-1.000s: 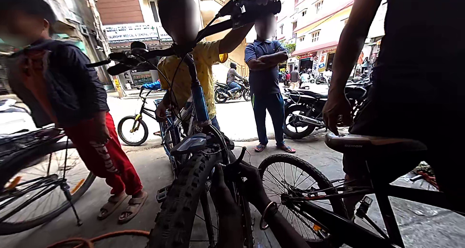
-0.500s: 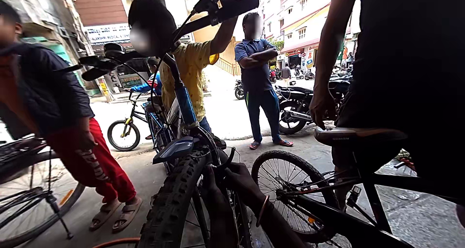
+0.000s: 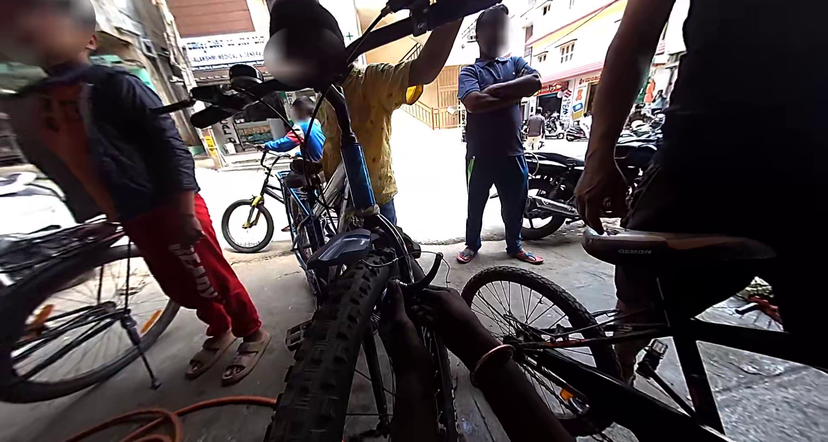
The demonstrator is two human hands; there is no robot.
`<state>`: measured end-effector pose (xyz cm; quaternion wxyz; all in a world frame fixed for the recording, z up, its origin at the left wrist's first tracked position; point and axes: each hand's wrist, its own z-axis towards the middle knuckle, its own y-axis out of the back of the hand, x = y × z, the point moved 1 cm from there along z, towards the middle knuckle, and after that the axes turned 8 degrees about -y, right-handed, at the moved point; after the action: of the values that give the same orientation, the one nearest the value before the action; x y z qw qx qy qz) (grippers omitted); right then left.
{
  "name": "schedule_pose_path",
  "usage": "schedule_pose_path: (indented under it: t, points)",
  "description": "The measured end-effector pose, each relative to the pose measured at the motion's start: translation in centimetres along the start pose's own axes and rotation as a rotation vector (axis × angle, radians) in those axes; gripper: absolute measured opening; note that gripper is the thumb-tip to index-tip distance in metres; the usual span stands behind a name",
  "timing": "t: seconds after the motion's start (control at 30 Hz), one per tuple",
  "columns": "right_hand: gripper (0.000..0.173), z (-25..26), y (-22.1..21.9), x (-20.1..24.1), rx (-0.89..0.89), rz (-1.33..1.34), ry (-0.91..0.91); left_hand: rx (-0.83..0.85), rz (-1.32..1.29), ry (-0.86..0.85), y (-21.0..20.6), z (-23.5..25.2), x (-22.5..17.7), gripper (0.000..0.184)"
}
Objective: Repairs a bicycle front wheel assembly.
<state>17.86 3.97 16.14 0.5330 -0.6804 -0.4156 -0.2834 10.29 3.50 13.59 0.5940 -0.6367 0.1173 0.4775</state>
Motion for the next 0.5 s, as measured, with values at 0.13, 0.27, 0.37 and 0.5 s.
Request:
schedule_pose_path:
  t: [0.13,0.27,0.37,0.5]
  points:
    - [0.017,0.1,0.5,0.3,0.014,-0.041,0.042,-0.072,-0.003,0.038,-1.1,-0.6,-1.4,0.037]
    - [0.008,0.7,0.7,0.5,0.072,-0.103,-0.010,-0.099,-0.148,0.008,-0.7,-1.0,-1.0,0.032]
    - [0.007,0.6,0.3,0.5,0.078,-0.157,-0.004,-0.117,-0.178,-0.029,-0.1,-0.5,0.0,0.032]
    - [0.009,0.4,0.5,0.1,0.123,-0.214,0.059,-0.145,-0.166,-0.024,0.1,-0.4,0.3,0.038]
